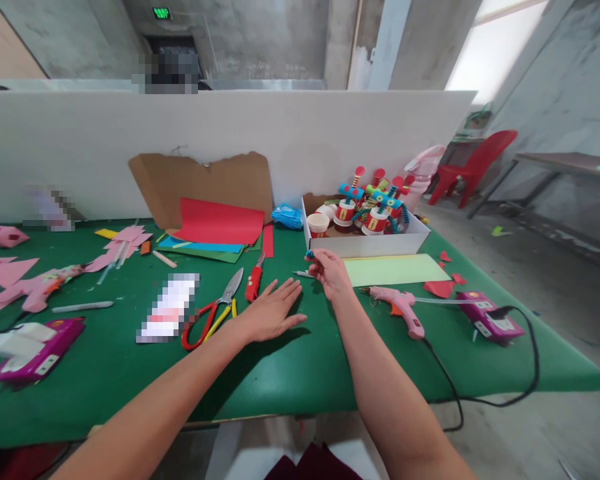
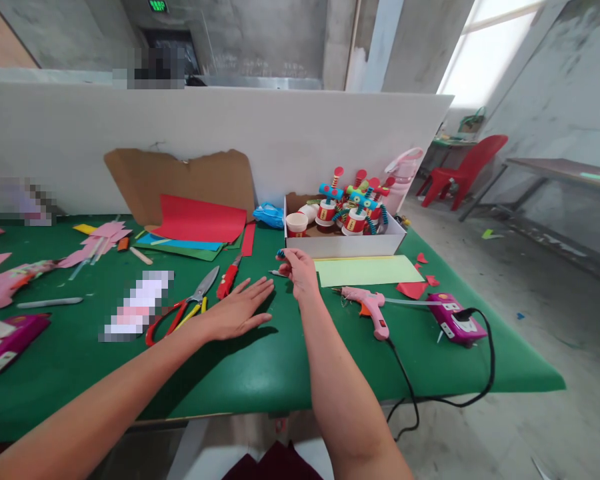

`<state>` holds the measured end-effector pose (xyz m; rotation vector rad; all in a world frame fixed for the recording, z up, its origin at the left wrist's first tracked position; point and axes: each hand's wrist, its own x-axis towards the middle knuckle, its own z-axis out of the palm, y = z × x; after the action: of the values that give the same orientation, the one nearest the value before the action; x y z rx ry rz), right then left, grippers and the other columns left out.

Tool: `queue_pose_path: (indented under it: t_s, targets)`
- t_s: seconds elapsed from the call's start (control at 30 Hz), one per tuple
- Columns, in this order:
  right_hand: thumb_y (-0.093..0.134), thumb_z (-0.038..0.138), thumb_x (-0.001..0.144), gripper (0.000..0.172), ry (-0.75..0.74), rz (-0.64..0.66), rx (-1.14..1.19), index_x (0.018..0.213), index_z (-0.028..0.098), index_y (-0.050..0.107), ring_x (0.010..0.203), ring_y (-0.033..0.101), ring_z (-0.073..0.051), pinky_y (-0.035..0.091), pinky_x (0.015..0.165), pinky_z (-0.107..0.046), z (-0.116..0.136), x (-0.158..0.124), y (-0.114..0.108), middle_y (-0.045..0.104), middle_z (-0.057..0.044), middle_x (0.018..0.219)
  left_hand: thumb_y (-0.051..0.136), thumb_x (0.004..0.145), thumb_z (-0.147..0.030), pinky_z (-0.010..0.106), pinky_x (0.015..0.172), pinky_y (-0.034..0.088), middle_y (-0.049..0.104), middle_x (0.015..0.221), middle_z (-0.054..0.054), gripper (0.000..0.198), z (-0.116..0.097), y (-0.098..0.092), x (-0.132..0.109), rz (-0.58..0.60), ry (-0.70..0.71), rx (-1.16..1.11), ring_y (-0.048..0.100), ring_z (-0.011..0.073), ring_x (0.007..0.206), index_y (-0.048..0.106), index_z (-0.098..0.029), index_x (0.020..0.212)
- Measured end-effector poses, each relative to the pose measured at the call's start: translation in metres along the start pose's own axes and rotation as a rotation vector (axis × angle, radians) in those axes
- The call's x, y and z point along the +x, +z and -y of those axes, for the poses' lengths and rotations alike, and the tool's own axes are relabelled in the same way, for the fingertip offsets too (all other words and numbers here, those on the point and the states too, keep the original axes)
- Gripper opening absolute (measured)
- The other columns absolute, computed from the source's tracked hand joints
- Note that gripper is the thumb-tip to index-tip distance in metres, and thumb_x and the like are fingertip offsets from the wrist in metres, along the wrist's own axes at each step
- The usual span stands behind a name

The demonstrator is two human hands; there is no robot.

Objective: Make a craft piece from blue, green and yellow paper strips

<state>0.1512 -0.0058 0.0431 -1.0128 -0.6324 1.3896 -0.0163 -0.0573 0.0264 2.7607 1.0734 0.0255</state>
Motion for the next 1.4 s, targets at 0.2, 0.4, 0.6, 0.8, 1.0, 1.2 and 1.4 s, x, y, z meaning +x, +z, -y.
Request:
queue_pose_path:
  t_s: [0.2, 0.4, 0.6, 0.8, 1.0, 1.2, 1.4]
  targets:
    - [0.069, 0.026, 0.065, 0.010, 0.004, -0.016, -0.035, 0.068, 0.018, 0.064, 0.041, 0.049, -0.004, 0.045, 0.042, -0.015, -0.006, 0.003, -0.003, 0.067, 0.002, 0.060, 0.026, 0.088, -0.062, 0.043, 0.114, 0.010, 0.019, 0.153, 0.013, 0.075, -0.009, 0.014, -0.004, 0.011, 0.072, 0.000, 0.010, 0.0236, 0.142, 0.018, -0.016, 0.147]
    - [0.068, 0.026, 0.066, 0.009, 0.006, -0.014, -0.045, 0.068, 0.018, 0.064, 0.041, 0.049, -0.003, 0.045, 0.043, -0.015, -0.007, 0.002, -0.001, 0.067, 0.002, 0.060, 0.020, 0.096, -0.045, 0.034, 0.114, 0.016, 0.033, 0.149, 0.004, 0.054, -0.002, -0.004, -0.032, 0.049, 0.182, -0.174, 0.022, 0.0144, 0.140, 0.027, -0.024, 0.145]
    - [0.070, 0.027, 0.065, 0.011, 0.008, 0.013, -0.060, 0.068, 0.018, 0.064, 0.040, 0.050, -0.004, 0.045, 0.044, -0.015, -0.009, 0.000, 0.001, 0.067, 0.002, 0.059, 0.024, 0.092, -0.055, 0.043, 0.114, 0.012, 0.018, 0.153, 0.011, 0.067, 0.005, 0.008, -0.021, -0.003, 0.011, -0.032, 0.011, 0.0217, 0.142, 0.016, -0.018, 0.148]
    - [0.069, 0.026, 0.066, 0.010, 0.008, 0.001, -0.057, 0.067, 0.018, 0.064, 0.040, 0.049, -0.003, 0.045, 0.043, -0.015, -0.009, -0.001, 0.002, 0.067, 0.002, 0.059, 0.033, 0.087, -0.061, 0.042, 0.115, 0.009, 0.017, 0.154, 0.010, 0.077, -0.019, 0.008, -0.038, 0.056, 0.211, -0.073, 0.011, 0.0227, 0.142, 0.011, -0.020, 0.148]
    - [0.069, 0.025, 0.066, 0.009, 0.002, 0.032, -0.054, 0.067, 0.018, 0.064, 0.040, 0.049, -0.003, 0.045, 0.043, -0.014, -0.008, -0.003, 0.005, 0.067, 0.002, 0.059, 0.020, 0.095, -0.047, 0.039, 0.115, 0.013, 0.022, 0.153, 0.007, 0.058, -0.006, -0.009, -0.027, -0.001, 0.087, -0.162, 0.014, 0.0188, 0.142, 0.019, -0.022, 0.147]
    - [0.068, 0.025, 0.066, 0.008, 0.012, 0.011, -0.066, 0.067, 0.018, 0.064, 0.040, 0.050, -0.004, 0.044, 0.042, -0.014, -0.010, -0.001, 0.000, 0.067, 0.002, 0.059, 0.028, 0.089, -0.060, 0.044, 0.115, 0.005, 0.018, 0.154, 0.010, 0.074, -0.022, 0.015, -0.004, 0.035, 0.162, -0.049, 0.008, 0.0219, 0.143, 0.015, -0.018, 0.148]
    - [0.065, 0.023, 0.068, 0.006, 0.017, 0.017, -0.087, 0.068, 0.018, 0.064, 0.041, 0.049, -0.003, 0.045, 0.043, -0.014, -0.012, 0.001, 0.001, 0.067, 0.002, 0.060, 0.031, 0.087, -0.062, 0.042, 0.116, 0.005, 0.016, 0.153, 0.012, 0.079, -0.042, 0.007, -0.044, 0.098, 0.312, -0.153, 0.010, 0.0238, 0.143, 0.012, -0.016, 0.148]
